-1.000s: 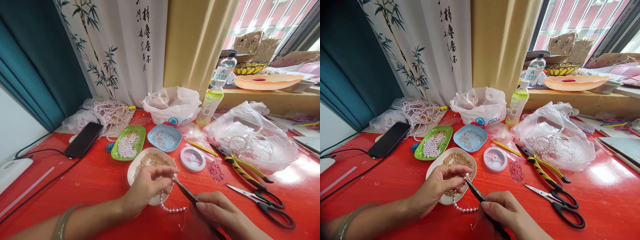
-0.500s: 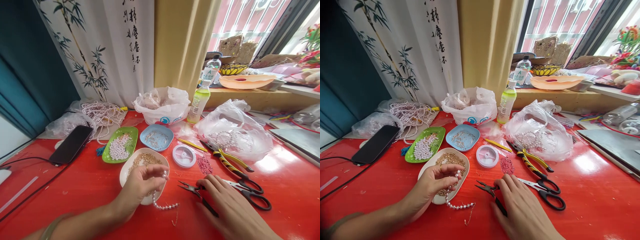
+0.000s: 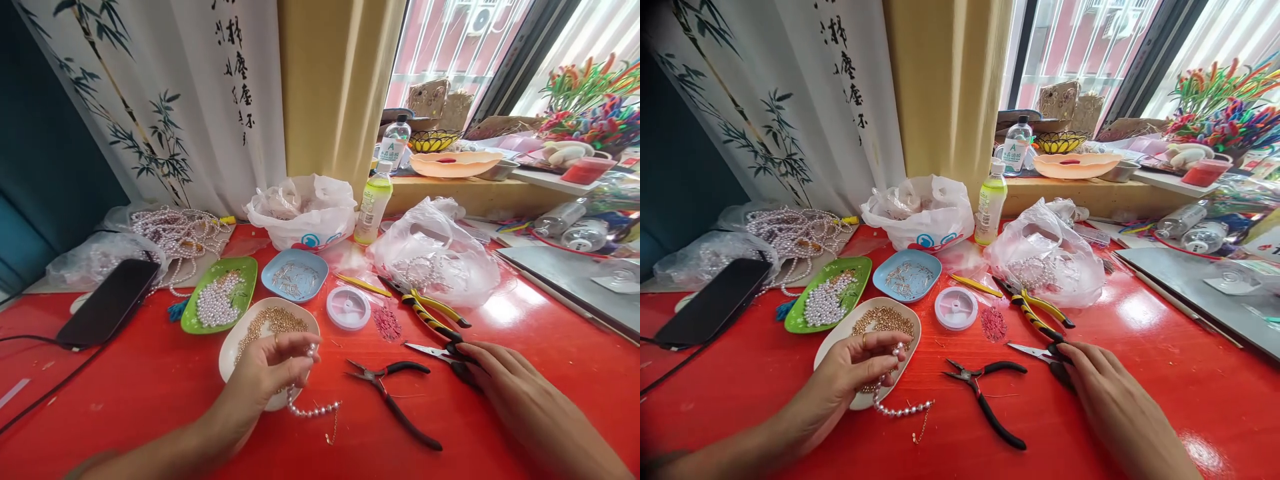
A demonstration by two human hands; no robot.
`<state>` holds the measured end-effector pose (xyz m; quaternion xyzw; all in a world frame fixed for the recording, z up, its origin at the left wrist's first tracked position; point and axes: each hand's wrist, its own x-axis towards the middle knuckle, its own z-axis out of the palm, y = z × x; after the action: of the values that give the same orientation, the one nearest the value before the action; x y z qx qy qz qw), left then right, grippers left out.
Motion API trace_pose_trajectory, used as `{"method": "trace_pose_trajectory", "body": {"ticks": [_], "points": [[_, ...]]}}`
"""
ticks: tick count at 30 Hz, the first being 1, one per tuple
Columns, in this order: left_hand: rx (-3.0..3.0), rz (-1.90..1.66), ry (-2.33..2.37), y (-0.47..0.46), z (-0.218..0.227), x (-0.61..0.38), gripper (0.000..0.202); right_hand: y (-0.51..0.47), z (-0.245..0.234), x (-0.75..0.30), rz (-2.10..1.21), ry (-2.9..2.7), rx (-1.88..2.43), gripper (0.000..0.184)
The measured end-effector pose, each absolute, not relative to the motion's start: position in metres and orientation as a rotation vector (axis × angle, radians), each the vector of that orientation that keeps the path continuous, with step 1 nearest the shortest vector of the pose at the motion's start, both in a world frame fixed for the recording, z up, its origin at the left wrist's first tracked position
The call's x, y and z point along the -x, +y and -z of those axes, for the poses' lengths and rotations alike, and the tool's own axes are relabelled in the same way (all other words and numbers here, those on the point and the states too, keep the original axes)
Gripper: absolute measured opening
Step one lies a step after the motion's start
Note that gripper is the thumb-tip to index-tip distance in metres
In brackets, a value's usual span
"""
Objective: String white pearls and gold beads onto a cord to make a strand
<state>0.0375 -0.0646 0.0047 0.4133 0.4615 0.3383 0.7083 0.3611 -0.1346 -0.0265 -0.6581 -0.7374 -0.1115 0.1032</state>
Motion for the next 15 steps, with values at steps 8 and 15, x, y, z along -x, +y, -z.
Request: {"method": "trace_pose_trajectory", "body": {"ticks": [8,15], "points": [[-0.883,-0.748,1.018,-0.065,-0.003,-0.038,0.027,-0.147,0.029,-0.361,0.478,-2.365,1.816,0.041],[-0.866,-0.749,1.018,-0.065,-0.003,-0.037,0.027,-0.147,0.016,-0.336,0.432,-2.318,1.867,0.035]]}}
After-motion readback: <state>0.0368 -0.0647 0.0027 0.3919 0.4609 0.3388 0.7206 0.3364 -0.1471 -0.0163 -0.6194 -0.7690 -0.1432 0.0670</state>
